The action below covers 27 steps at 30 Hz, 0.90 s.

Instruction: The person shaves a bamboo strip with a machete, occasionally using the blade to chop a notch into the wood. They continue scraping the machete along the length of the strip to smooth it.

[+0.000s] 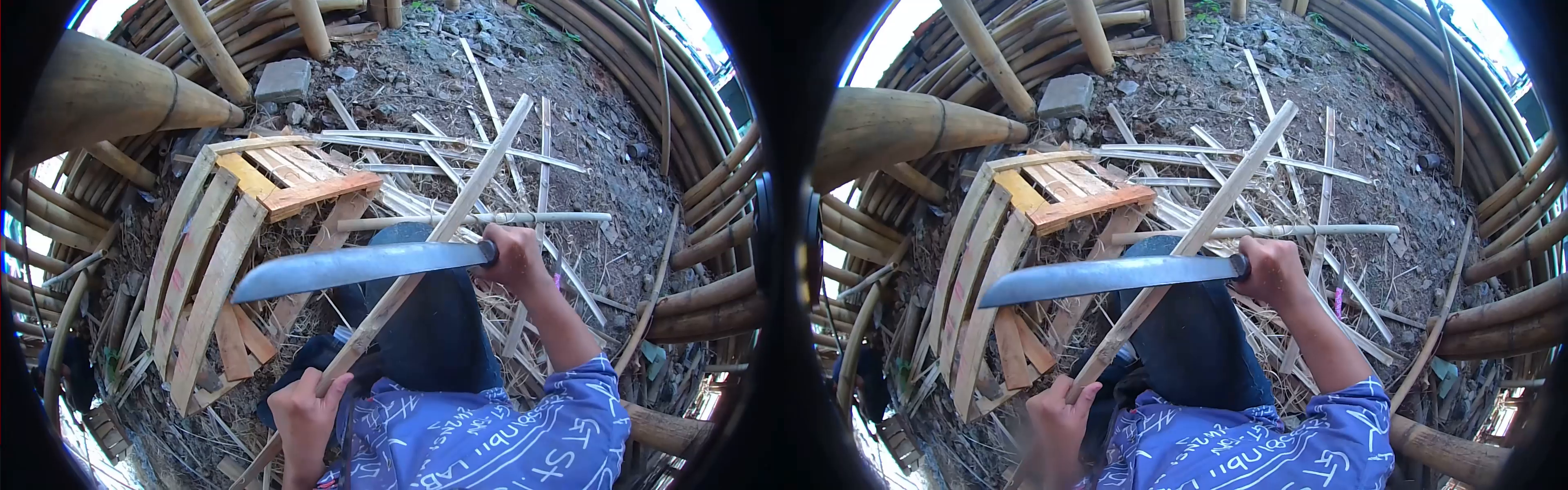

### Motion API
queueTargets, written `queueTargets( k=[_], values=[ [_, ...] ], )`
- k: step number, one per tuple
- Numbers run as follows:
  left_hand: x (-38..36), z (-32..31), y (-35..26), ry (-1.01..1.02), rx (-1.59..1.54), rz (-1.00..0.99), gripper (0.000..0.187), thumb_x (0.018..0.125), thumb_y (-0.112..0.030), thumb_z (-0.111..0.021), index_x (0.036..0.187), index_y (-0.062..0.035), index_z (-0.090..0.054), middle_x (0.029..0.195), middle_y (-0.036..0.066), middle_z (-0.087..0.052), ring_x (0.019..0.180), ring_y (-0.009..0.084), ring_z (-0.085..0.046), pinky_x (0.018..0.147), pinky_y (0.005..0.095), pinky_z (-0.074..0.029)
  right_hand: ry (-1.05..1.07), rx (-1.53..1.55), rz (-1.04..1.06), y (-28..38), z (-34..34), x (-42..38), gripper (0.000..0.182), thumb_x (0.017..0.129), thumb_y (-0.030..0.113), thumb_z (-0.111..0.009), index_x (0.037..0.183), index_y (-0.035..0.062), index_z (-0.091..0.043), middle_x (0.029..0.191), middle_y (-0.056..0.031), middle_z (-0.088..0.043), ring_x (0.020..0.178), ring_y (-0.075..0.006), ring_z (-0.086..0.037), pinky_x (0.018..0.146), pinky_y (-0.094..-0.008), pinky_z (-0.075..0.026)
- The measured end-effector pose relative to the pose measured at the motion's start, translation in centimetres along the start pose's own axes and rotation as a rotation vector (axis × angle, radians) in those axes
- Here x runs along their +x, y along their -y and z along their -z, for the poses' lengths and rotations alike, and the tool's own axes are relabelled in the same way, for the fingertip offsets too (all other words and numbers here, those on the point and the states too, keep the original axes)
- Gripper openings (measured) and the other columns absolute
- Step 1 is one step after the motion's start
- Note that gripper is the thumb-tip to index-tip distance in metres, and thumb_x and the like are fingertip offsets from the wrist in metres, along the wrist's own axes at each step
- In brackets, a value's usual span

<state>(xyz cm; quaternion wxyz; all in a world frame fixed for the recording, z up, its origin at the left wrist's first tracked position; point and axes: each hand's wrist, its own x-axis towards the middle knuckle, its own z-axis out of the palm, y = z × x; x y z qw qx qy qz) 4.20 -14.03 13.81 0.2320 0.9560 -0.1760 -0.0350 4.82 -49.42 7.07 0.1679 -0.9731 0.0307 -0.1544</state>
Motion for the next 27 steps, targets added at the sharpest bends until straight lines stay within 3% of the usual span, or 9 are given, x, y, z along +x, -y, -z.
queueTargets(
  k=[6, 11, 13, 16, 20, 21, 22, 24, 27],
  values=[
    [-0.1, 0.0, 0.3, 0.010, -0.024, 0.015, 0.043, 0.077, -0.035, -0.074, 0.062, -0.0046, -0.048, 0.049, 0.014, -0.047, 0.044, 0.0324, -0.051, 0.042, 0.0381, -0.037, -0.128, -0.036, 0.049, -2.8, -0.6, 0.3, 0.020, 0.060, 0.012, -0.071, 0.066, 0.0078, -0.052, 0.056, -0.0111, -0.057, 0.052, -0.0311, -0.061, 0.050, -0.0393, -0.050],
    [-0.3, 0.5, 0.6, 0.003, 0.001, 0.016, 0.043, 0.076, -0.035, -0.074, 0.062, -0.0047, -0.048, 0.049, 0.014, -0.048, 0.044, 0.0321, -0.051, 0.042, 0.0379, -0.037, -0.208, -0.170, -0.319, -6.6, 0.9, 0.0, 0.006, 0.070, 0.008, -0.062, 0.069, 0.0041, -0.057, 0.062, -0.0155, -0.062, 0.055, -0.0310, -0.063, 0.054, -0.0413, -0.050],
    [0.1, 0.8, 0.3, -0.010, 0.010, 0.018, 0.042, 0.076, -0.035, -0.075, 0.062, -0.0047, -0.048, 0.049, 0.013, -0.048, 0.045, 0.0319, -0.051, 0.043, 0.0379, -0.037, -0.220, -0.222, -0.371, -6.2, 1.9, 0.4, 0.006, 0.071, 0.008, -0.062, 0.071, 0.0031, -0.058, 0.063, -0.0160, -0.063, 0.056, -0.0310, -0.063, 0.054, -0.0413, -0.050],
    [0.5, 1.0, -0.4, 0.040, 0.046, 0.029, 0.042, 0.076, -0.034, -0.075, 0.063, -0.0048, -0.048, 0.049, 0.013, -0.049, 0.045, 0.0317, -0.051, 0.043, 0.0382, -0.037, -0.171, 0.039, -0.401, -3.0, 2.9, -0.7, 0.010, 0.071, 0.008, -0.063, 0.079, 0.0021, -0.060, 0.063, -0.0144, -0.062, 0.057, -0.0289, -0.064, 0.055, -0.0378, -0.049],
    [1.6, 1.1, -2.3, 0.050, 0.077, 0.017, 0.038, 0.078, -0.031, -0.074, 0.065, -0.0055, -0.049, 0.050, 0.012, -0.050, 0.046, 0.0314, -0.052, 0.044, 0.0387, -0.037, -0.096, 0.330, -0.344, 3.0, 4.1, -0.9, 0.017, 0.066, 0.006, -0.067, 0.080, 0.0020, -0.059, 0.062, -0.0131, -0.061, 0.056, -0.0284, -0.063, 0.056, -0.0365, -0.050],
    [1.8, 1.4, -2.9, 0.077, 0.086, 0.029, 0.036, 0.079, -0.030, -0.073, 0.066, -0.0058, -0.049, 0.051, 0.012, -0.050, 0.046, 0.0316, -0.052, 0.044, 0.0389, -0.037, -0.128, 0.177, -0.175, 3.0, 3.9, -0.8, 0.023, 0.063, 0.009, -0.071, 0.080, 0.0031, -0.058, 0.061, -0.0130, -0.060, 0.056, -0.0307, -0.062, 0.054, -0.0371, -0.049],
    [1.7, 1.1, -2.6, 0.083, 0.094, 0.017, 0.036, 0.079, -0.030, -0.073, 0.066, -0.0058, -0.049, 0.051, 0.012, -0.050, 0.046, 0.0316, -0.052, 0.044, 0.0389, -0.037, -0.136, 0.180, -0.188, 2.9, 3.9, -0.6, 0.023, 0.063, 0.009, -0.071, 0.080, 0.0031, -0.058, 0.061, -0.0130, -0.060, 0.056, -0.0307, -0.062, 0.054, -0.0371, -0.049],
    [1.2, -0.1, -1.3, 0.118, 0.030, -0.028, 0.033, 0.082, -0.028, -0.070, 0.068, -0.0057, -0.049, 0.052, 0.012, -0.051, 0.048, 0.0324, -0.054, 0.045, 0.0393, -0.038, -0.058, 0.123, 0.000, 2.9, 4.3, 0.0, 0.027, 0.060, 0.011, -0.073, 0.080, 0.0046, -0.056, 0.061, -0.0135, -0.059, 0.058, -0.0332, -0.062, 0.053, -0.0391, -0.048],
    [0.8, -0.5, -0.8, 0.149, -0.003, -0.032, 0.032, 0.086, -0.025, -0.066, 0.069, -0.0050, -0.048, 0.051, 0.015, -0.051, 0.048, 0.0344, -0.055, 0.044, 0.0412, -0.039, -0.015, 0.050, 0.010, 2.4, 3.2, 0.4, 0.026, 0.061, 0.014, -0.072, 0.078, 0.0049, -0.054, 0.063, -0.0144, -0.060, 0.059, -0.0339, -0.062, 0.053, -0.0415, -0.048]
  ],
)
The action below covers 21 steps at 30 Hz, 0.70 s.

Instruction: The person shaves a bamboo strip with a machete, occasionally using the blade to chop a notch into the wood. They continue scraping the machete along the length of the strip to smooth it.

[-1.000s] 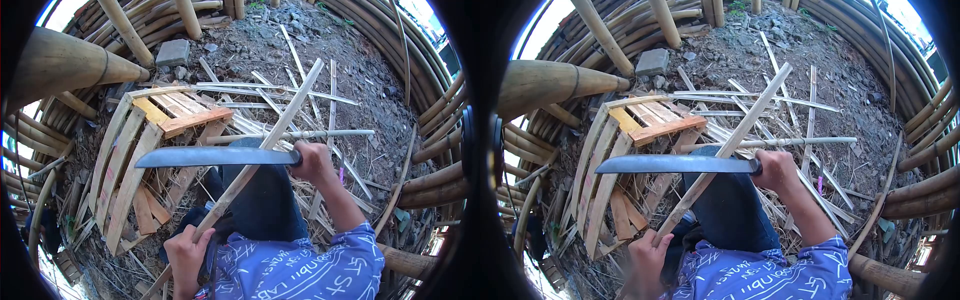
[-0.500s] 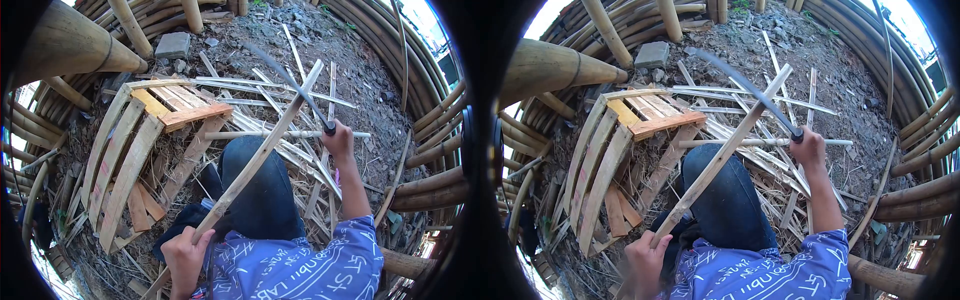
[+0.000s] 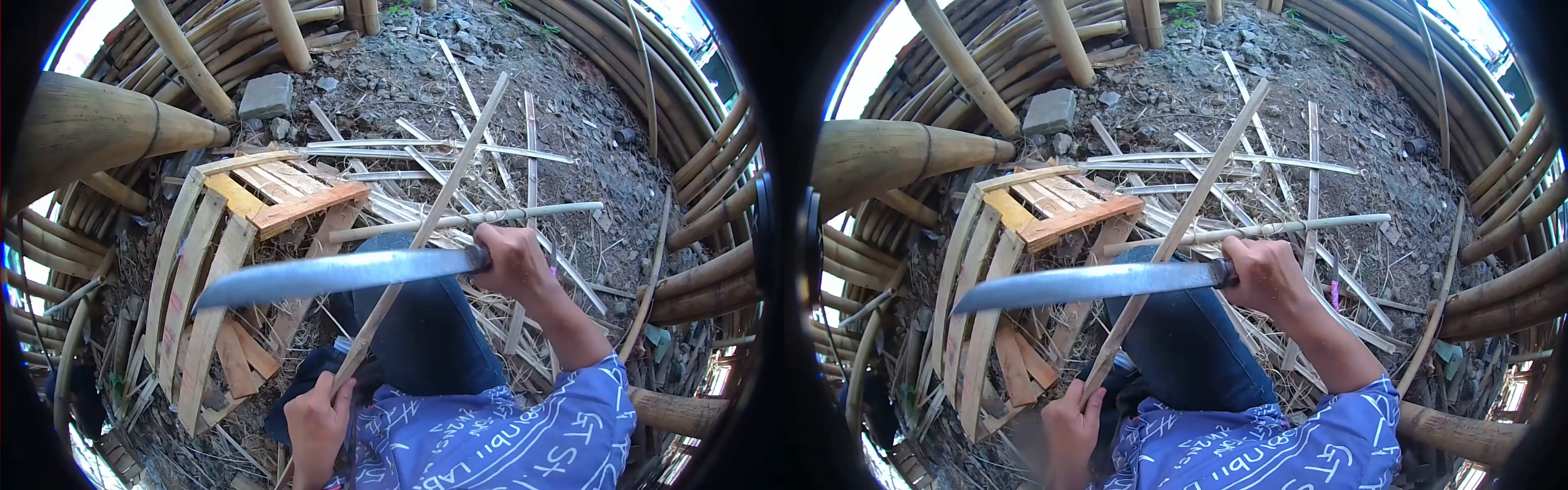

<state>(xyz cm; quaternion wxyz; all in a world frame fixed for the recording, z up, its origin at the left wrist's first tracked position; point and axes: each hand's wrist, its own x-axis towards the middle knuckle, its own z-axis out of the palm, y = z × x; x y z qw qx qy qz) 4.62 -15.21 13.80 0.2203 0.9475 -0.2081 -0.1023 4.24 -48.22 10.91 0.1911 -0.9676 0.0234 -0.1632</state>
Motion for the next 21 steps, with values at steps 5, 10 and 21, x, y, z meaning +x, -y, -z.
queueTargets(
  k=[5, 10, 21],
  values=[
    [-0.2, 0.2, 0.3, 0.035, -0.050, -0.017, 0.032, 0.088, -0.023, -0.063, 0.069, -0.0044, -0.047, 0.050, 0.017, -0.050, 0.047, 0.0356, -0.055, 0.043, 0.0422, -0.039, 0.095, -0.049, -0.038, -0.7, -1.5, 0.5, 0.025, 0.063, 0.017, -0.070, 0.077, 0.0041, -0.053, 0.064, -0.0152, -0.060, 0.060, -0.0339, -0.062, 0.055, -0.0424, -0.049],
    [0.0, 0.7, 0.2, 0.047, -0.014, -0.035, 0.032, 0.088, -0.024, -0.064, 0.070, -0.0037, -0.046, 0.051, 0.017, -0.051, 0.047, 0.0354, -0.055, 0.042, 0.0412, -0.039, 0.095, -0.034, 0.014, -2.4, -2.5, 1.3, 0.033, 0.058, 0.018, -0.075, 0.076, 0.0042, -0.051, 0.064, -0.0154, -0.059, 0.063, -0.0353, -0.063, 0.058, -0.0436, -0.050],
    [-0.7, 0.8, 0.0, 0.060, -0.039, -0.001, 0.032, 0.088, -0.021, -0.065, 0.071, -0.0031, -0.043, 0.051, 0.017, -0.049, 0.047, 0.0362, -0.054, 0.041, 0.0414, -0.037, -0.006, -0.087, 0.032, -3.9, -3.9, 2.0, 0.044, 0.051, 0.023, -0.082, 0.076, 0.0069, -0.049, 0.066, -0.0123, -0.060, 0.061, -0.0339, -0.063, 0.056, -0.0429, -0.051]
  ],
)
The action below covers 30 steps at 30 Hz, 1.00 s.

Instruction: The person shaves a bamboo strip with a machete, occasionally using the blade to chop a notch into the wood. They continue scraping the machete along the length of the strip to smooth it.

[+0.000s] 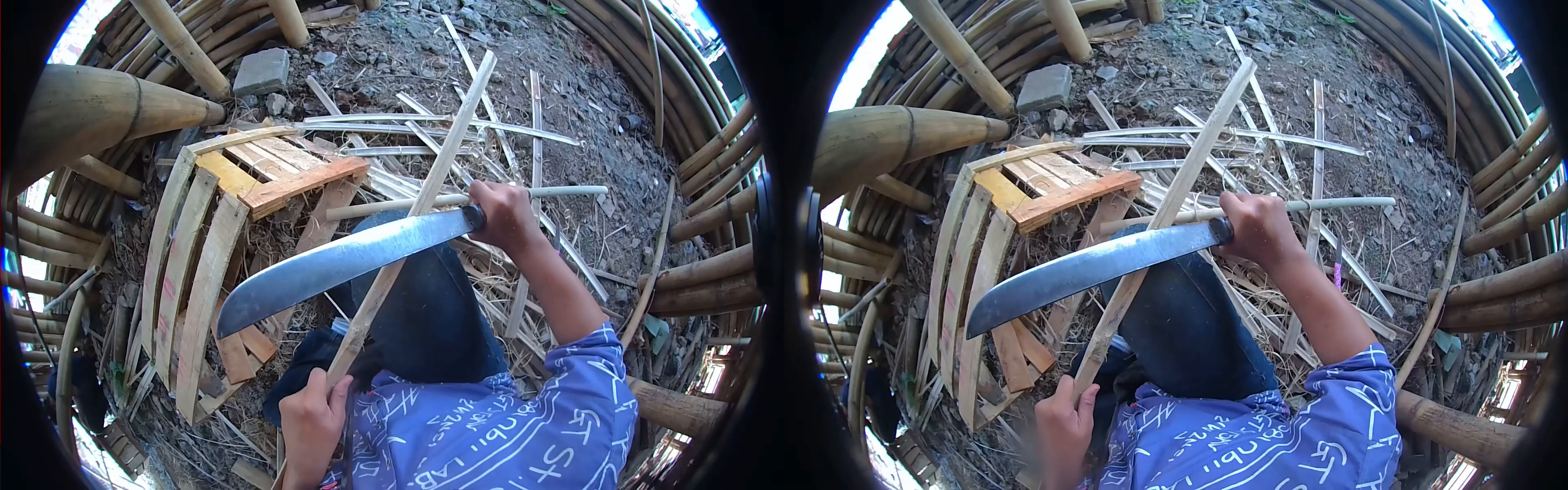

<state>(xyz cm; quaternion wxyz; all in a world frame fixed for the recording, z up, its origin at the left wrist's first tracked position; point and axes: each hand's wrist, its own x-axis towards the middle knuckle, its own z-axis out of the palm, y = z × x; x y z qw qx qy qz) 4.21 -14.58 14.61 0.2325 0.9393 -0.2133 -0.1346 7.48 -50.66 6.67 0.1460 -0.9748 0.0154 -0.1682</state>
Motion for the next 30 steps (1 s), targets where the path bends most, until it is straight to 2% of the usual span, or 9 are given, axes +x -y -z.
queueTargets(
  k=[8, 12, 14, 20, 23, 25, 26, 28, 30],
  values=[
    [-0.7, 0.5, -0.8, 0.019, 0.012, 0.086, 0.035, 0.087, -0.020, -0.065, 0.070, -0.0018, -0.042, 0.052, 0.020, -0.047, 0.050, 0.0397, -0.052, 0.043, 0.0441, -0.036, -0.031, -0.031, -0.026, -1.6, -0.6, 0.0, 0.030, 0.061, 0.018, -0.075, 0.071, 0.0057, -0.050, 0.065, -0.0141, -0.060, 0.061, -0.0337, -0.064, 0.056, -0.0429, -0.052],
    [-3.3, 2.1, -1.1, 0.084, -0.059, 0.132, 0.027, 0.091, -0.021, -0.061, 0.080, 0.0005, -0.050, 0.057, 0.024, -0.046, 0.050, 0.0418, -0.049, 0.044, 0.0427, -0.035, -0.255, -0.157, -0.538, -10.4, -1.3, 1.2, 0.013, 0.070, 0.016, -0.068, 0.070, 0.0061, -0.060, 0.063, -0.0170, -0.062, 0.065, -0.0306, -0.067, 0.059, -0.0426, -0.053],
    [-4.6, 2.3, -0.6, 0.132, -0.049, 0.196, 0.029, 0.094, -0.025, -0.057, 0.088, 0.0034, -0.053, 0.061, 0.027, -0.043, 0.054, 0.0453, -0.046, 0.044, 0.0428, -0.034, -0.363, -0.260, -0.534, -13.2, -0.6, 1.2, 0.010, 0.072, 0.014, -0.066, 0.072, 0.0052, -0.061, 0.061, -0.0148, -0.061, 0.060, -0.0270, -0.065, 0.055, -0.0405, -0.050],
    [-2.6, 1.6, -2.2, 0.154, -0.335, 0.329, 0.031, 0.095, -0.025, -0.054, 0.089, 0.0054, -0.053, 0.064, 0.027, -0.046, 0.058, 0.0462, -0.048, 0.048, 0.0407, -0.037, -0.323, 0.312, -0.642, -4.6, 0.0, -1.2, 0.006, 0.072, 0.006, -0.061, 0.073, 0.0021, -0.058, 0.056, -0.0111, -0.056, 0.048, -0.0202, -0.055, 0.050, -0.0332, -0.044],
    [-2.6, 0.6, -1.6, 0.187, -0.290, 0.309, 0.030, 0.095, -0.026, -0.052, 0.090, 0.0034, -0.056, 0.062, 0.023, -0.049, 0.055, 0.0418, -0.050, 0.050, 0.0392, -0.039, -0.218, 0.467, -0.524, 1.6, 1.4, -1.9, 0.008, 0.070, 0.005, -0.062, 0.075, 0.0018, -0.057, 0.057, -0.0106, -0.056, 0.049, -0.0199, -0.056, 0.050, -0.0342, -0.044],
    [-2.7, -1.0, -0.3, 0.223, -0.489, 0.433, 0.029, 0.094, -0.023, -0.055, 0.079, 0.0010, -0.049, 0.047, 0.008, -0.047, 0.042, 0.0196, -0.054, 0.040, 0.0345, -0.036, -0.180, 0.468, -0.357, 3.9, 1.2, -2.4, 0.013, 0.069, 0.007, -0.065, 0.077, 0.0026, -0.056, 0.061, -0.0126, -0.059, 0.053, -0.0245, -0.061, 0.051, -0.0369, -0.046],
    [-2.5, -1.2, 0.2, 0.232, -0.477, 0.424, 0.029, 0.094, -0.023, -0.055, 0.079, 0.0010, -0.049, 0.047, 0.008, -0.047, 0.042, 0.0196, -0.054, 0.040, 0.0345, -0.036, -0.158, 0.408, -0.266, 4.4, 0.8, -2.8, 0.017, 0.067, 0.009, -0.067, 0.078, 0.0032, -0.056, 0.063, -0.0139, -0.060, 0.056, -0.0273, -0.063, 0.052, -0.0384, -0.048],
    [-2.3, -1.4, 0.7, 0.237, -0.365, 0.351, 0.028, 0.095, -0.022, -0.053, 0.080, 0.0009, -0.051, 0.048, 0.002, -0.046, 0.044, 0.0087, -0.051, 0.041, 0.0291, -0.036, -0.065, 0.353, -0.219, 5.3, 1.4, -2.8, 0.022, 0.065, 0.012, -0.069, 0.080, 0.0037, -0.055, 0.065, -0.0145, -0.061, 0.060, -0.0294, -0.064, 0.053, -0.0394, -0.049],
    [-2.1, -1.5, 0.5, 0.200, -0.305, 0.283, 0.028, 0.095, -0.023, -0.054, 0.080, 0.0004, -0.051, 0.048, 0.003, -0.046, 0.043, 0.0104, -0.050, 0.041, 0.0291, -0.036, 0.034, 0.298, -0.163, 5.7, 1.6, -2.5, 0.027, 0.063, 0.014, -0.072, 0.081, 0.0042, -0.055, 0.067, -0.0151, -0.062, 0.063, -0.0314, -0.065, 0.055, -0.0404, -0.051]
  ],
)
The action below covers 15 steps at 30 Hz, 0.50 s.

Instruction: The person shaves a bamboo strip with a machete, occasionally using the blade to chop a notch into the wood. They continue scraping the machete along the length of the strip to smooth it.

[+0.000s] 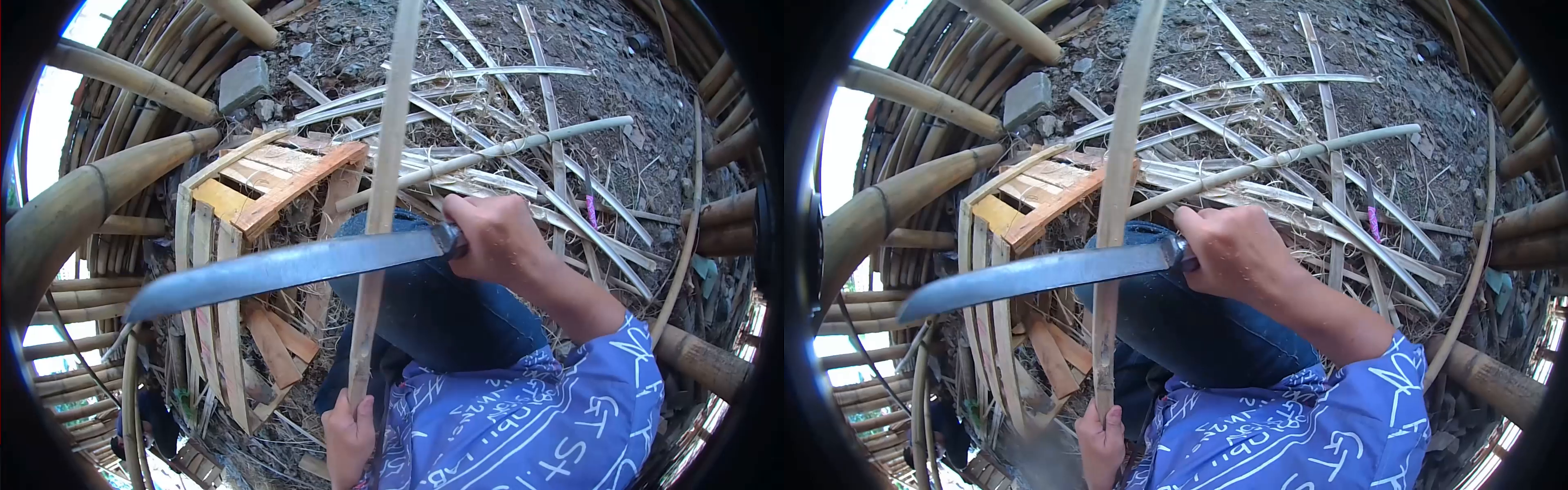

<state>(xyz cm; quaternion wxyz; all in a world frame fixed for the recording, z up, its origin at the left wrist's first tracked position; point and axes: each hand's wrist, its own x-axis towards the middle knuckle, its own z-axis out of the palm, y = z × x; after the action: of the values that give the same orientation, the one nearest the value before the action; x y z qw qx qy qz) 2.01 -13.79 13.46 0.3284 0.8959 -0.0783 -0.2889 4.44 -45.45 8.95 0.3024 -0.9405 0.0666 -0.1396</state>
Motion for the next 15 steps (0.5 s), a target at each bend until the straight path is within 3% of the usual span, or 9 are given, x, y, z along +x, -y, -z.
queueTargets(
  k=[4, 6, 11, 15],
  values=[
    [-0.6, -1.0, 0.6, -0.094, 0.070, -0.110, 0.028, 0.093, -0.023, -0.056, 0.078, -0.0003, -0.050, 0.048, 0.006, -0.045, 0.041, 0.0147, -0.049, 0.043, 0.0293, -0.036, 0.149, -0.121, 0.011, -0.7, -0.8, 1.1, 0.035, 0.058, 0.018, -0.077, 0.082, 0.0039, -0.056, 0.068, -0.0140, -0.063, 0.067, -0.0307, -0.066, 0.060, -0.0405, -0.054],
    [-0.8, -1.2, 0.1, -0.098, 0.057, -0.088, 0.028, 0.093, -0.023, -0.056, 0.078, -0.0004, -0.050, 0.048, 0.007, -0.044, 0.041, 0.0163, -0.049, 0.043, 0.0304, -0.035, 0.085, -0.133, 0.007, -1.5, -1.7, 1.5, 0.033, 0.054, 0.014, -0.074, 0.078, 0.0055, -0.052, 0.067, -0.0137, -0.060, 0.063, -0.0328, -0.062, 0.058, -0.0417, -0.050],
    [-1.0, -1.3, -0.6, -0.112, 0.040, -0.074, 0.029, 0.093, -0.022, -0.057, 0.076, -0.0005, -0.048, 0.048, 0.010, -0.040, 0.041, 0.0204, -0.048, 0.042, 0.0333, -0.033, 0.084, -0.170, 0.049, -1.9, -1.9, 2.4, 0.043, 0.054, 0.022, -0.083, 0.081, 0.0049, -0.054, 0.069, -0.0126, -0.063, 0.069, -0.0316, -0.066, 0.062, -0.0411, -0.053],
    [-1.1, -1.2, -0.2, -0.115, 0.018, -0.082, 0.030, 0.093, -0.022, -0.057, 0.075, -0.0006, -0.047, 0.049, 0.011, -0.040, 0.040, 0.0237, -0.047, 0.042, 0.0339, -0.033, 0.045, -0.185, 0.076, -2.0, -2.3, 2.8, 0.043, 0.053, 0.021, -0.083, 0.080, 0.0053, -0.054, 0.070, -0.0126, -0.063, 0.069, -0.0325, -0.065, 0.063, -0.0422, -0.052]
  ],
)
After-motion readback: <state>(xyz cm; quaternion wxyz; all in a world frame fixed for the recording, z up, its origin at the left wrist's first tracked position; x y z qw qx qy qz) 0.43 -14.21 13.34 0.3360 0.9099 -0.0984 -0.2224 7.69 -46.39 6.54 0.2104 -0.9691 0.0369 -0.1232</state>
